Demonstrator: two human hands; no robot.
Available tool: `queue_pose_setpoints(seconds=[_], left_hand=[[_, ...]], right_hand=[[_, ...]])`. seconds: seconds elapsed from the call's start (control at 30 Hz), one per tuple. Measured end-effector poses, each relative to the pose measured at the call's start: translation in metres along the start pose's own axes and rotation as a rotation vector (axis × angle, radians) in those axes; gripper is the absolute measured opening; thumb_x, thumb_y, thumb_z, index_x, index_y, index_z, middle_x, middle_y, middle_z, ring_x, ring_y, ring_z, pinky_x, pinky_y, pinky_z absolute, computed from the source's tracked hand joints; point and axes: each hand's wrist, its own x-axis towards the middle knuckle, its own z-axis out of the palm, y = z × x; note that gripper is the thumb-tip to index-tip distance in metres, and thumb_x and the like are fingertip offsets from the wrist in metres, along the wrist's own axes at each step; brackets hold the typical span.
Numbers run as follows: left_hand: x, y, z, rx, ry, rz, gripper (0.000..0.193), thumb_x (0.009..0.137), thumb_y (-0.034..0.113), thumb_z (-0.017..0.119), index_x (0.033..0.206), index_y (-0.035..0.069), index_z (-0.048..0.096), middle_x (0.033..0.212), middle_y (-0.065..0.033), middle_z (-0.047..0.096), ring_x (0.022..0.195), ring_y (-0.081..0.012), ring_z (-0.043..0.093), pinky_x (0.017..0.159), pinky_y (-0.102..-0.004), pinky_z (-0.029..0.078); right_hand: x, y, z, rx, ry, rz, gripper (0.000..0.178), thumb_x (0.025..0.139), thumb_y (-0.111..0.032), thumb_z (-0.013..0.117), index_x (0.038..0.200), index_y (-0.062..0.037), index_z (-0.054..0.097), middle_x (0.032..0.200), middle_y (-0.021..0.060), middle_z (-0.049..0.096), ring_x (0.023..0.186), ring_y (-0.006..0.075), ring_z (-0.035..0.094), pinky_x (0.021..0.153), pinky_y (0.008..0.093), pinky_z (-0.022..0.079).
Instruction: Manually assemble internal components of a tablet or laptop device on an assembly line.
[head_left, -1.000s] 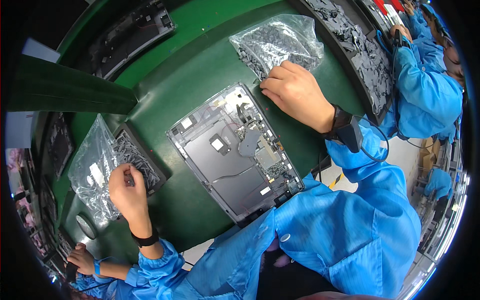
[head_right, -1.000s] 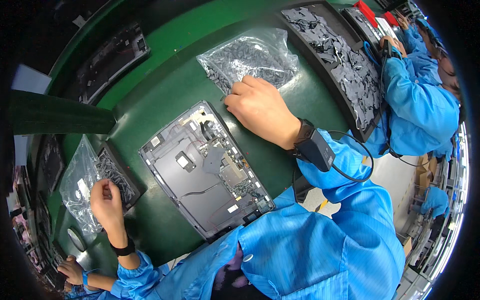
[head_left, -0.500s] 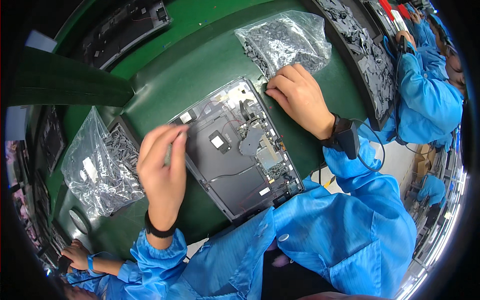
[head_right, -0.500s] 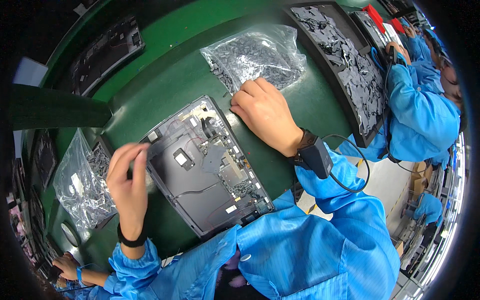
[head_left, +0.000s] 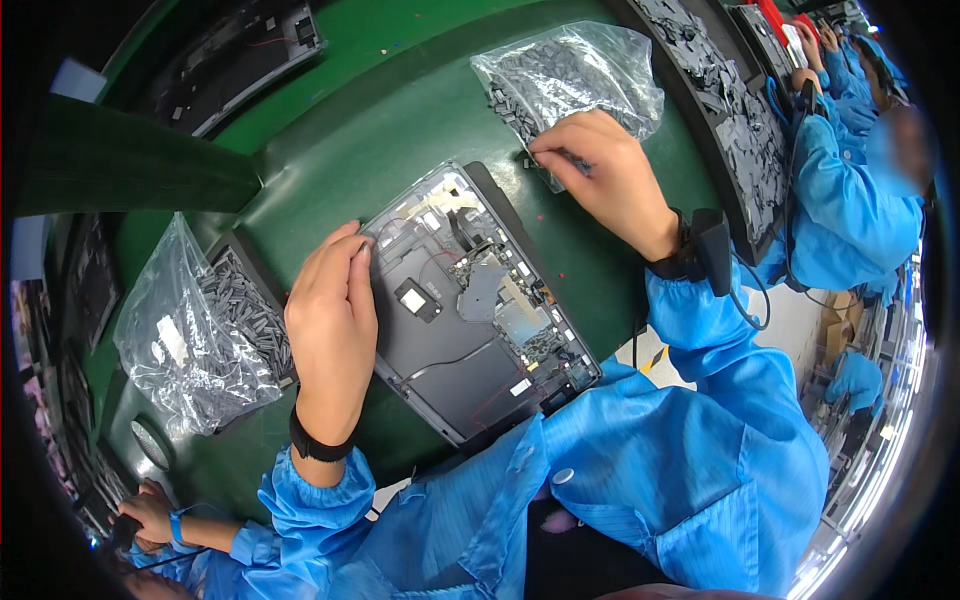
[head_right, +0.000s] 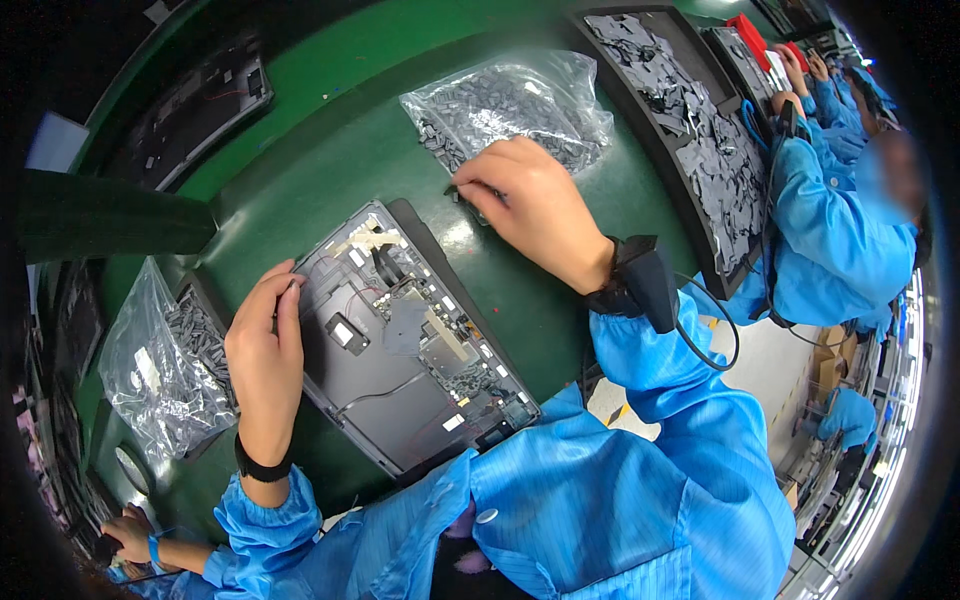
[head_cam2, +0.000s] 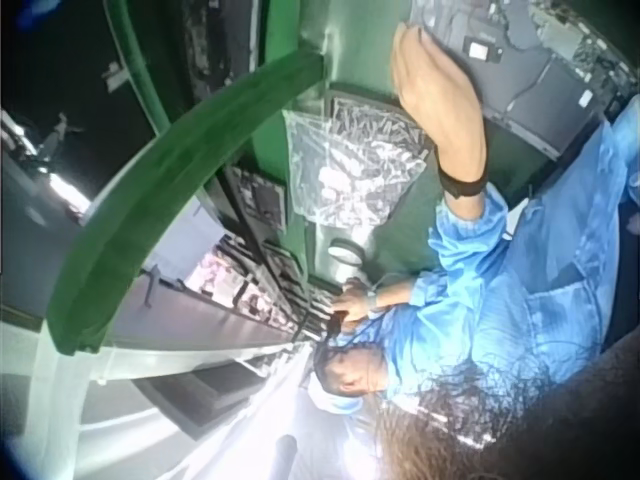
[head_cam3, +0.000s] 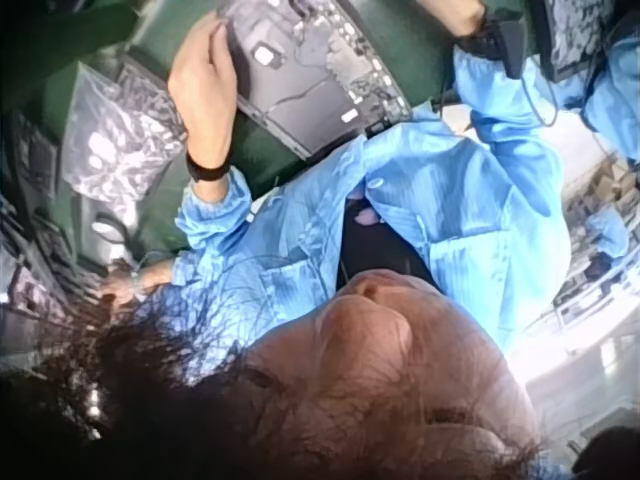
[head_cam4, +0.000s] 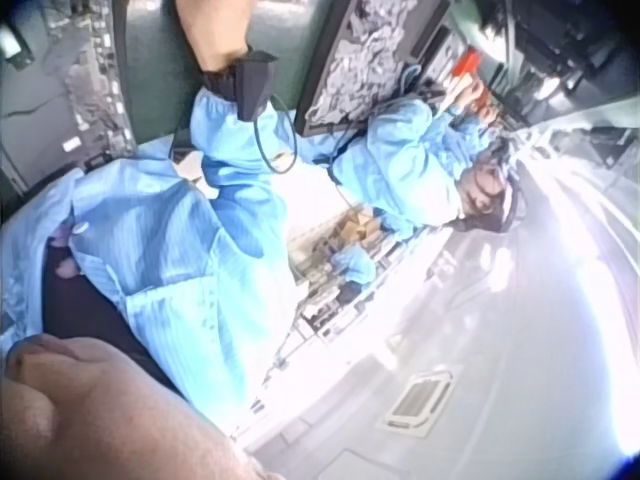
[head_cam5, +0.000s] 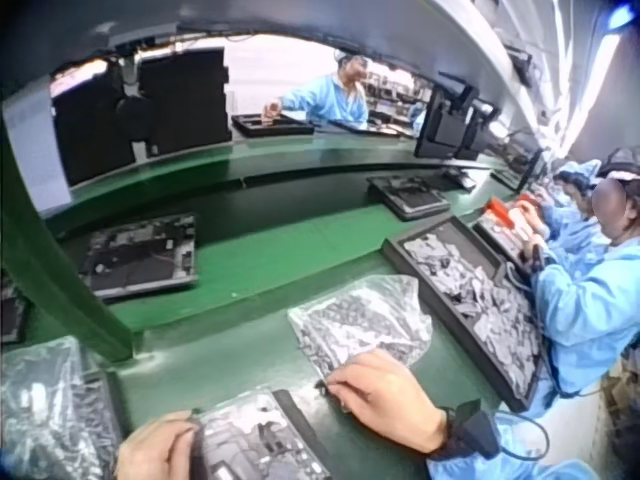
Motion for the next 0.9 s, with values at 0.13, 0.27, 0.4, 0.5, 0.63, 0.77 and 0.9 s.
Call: queue_pose_setpoints(seconds=[0.13, 0.27, 0.4, 0.5, 0.63, 0.77, 0.9], left_hand=[[0.0, 0.0, 0.005, -0.002, 0.014, -0.011, 0.012, 0.092, 0.003, 0.058, 0.099, -0.004, 0.065, 0.109, -0.0188, 0.068, 0.095, -0.0339, 0.067, 0.085, -0.0363, 0.052], [0.001, 0.001, 0.005, -0.022, 0.03, -0.001, 0.011, 0.09, 0.002, 0.06, 0.097, -0.004, 0.065, 0.107, -0.0197, 0.068, 0.094, -0.035, 0.067, 0.083, -0.038, 0.052], [0.001, 0.002, 0.004, -0.027, 0.053, 0.003, 0.009, 0.088, 0.001, 0.061, 0.094, -0.004, 0.065, 0.104, -0.0203, 0.068, 0.093, -0.036, 0.066, 0.082, -0.0401, 0.052], [0.001, 0.002, 0.005, -0.035, 0.054, -0.001, 0.009, 0.088, 0.001, 0.061, 0.093, -0.004, 0.065, 0.104, -0.0202, 0.068, 0.094, -0.0362, 0.066, 0.083, -0.04, 0.051], [0.001, 0.0, 0.005, -0.021, 0.027, -0.011, 0.014, 0.092, 0.006, 0.058, 0.099, -0.003, 0.066, 0.11, -0.0187, 0.068, 0.097, -0.0342, 0.067, 0.086, -0.0362, 0.051], [0.002, 0.001, 0.005, 0.01, 0.034, 0.011, 0.015, 0.092, 0.006, 0.058, 0.101, -0.004, 0.067, 0.111, -0.0188, 0.068, 0.098, -0.0342, 0.067, 0.086, -0.0366, 0.051], [0.001, 0.0, 0.007, -0.015, 0.032, -0.008, 0.016, 0.092, 0.006, 0.058, 0.102, -0.004, 0.067, 0.111, -0.0185, 0.068, 0.099, -0.0339, 0.067, 0.086, -0.0366, 0.052]], right_hand=[[0.001, -0.001, 0.007, -0.13, -0.062, -0.089, 0.01, 0.079, -0.01, 0.07, 0.089, -0.0067, 0.068, 0.085, 0.0072, 0.061, 0.085, 0.0283, 0.056, 0.076, 0.0388, 0.048], [-0.001, 0.0, 0.01, -0.192, -0.038, -0.065, 0.01, 0.078, -0.01, 0.07, 0.088, -0.0069, 0.067, 0.085, 0.0067, 0.06, 0.085, 0.0279, 0.056, 0.077, 0.0382, 0.048], [-0.003, -0.002, 0.014, -0.198, -0.029, -0.076, 0.012, 0.077, -0.009, 0.071, 0.088, -0.0067, 0.067, 0.087, 0.0063, 0.06, 0.087, 0.0283, 0.055, 0.078, 0.0377, 0.047], [-0.002, -0.004, 0.015, -0.083, 0.051, -0.147, 0.012, 0.078, -0.005, 0.071, 0.088, -0.005, 0.065, 0.089, 0.0063, 0.064, 0.084, 0.0255, 0.06, 0.075, 0.034, 0.049], [-0.007, -0.016, 0.02, 0.462, 0.046, 0.077, 0.008, 0.084, 0.0, 0.069, 0.085, -0.0011, 0.061, 0.095, 0.0103, 0.071, 0.077, 0.0189, 0.068, 0.067, 0.0283, 0.053], [0.013, -0.025, 0.021, 0.36, -0.039, -0.166, 0.009, 0.083, 0.0, 0.068, 0.083, -0.0008, 0.059, 0.095, 0.0113, 0.071, 0.08, 0.0203, 0.069, 0.07, 0.0285, 0.054], [0.021, -0.021, 0.026, 0.383, -0.063, -0.215, 0.008, 0.083, -0.001, 0.07, 0.085, -0.0006, 0.062, 0.093, 0.0101, 0.071, 0.08, 0.0176, 0.068, 0.07, 0.0276, 0.054]])
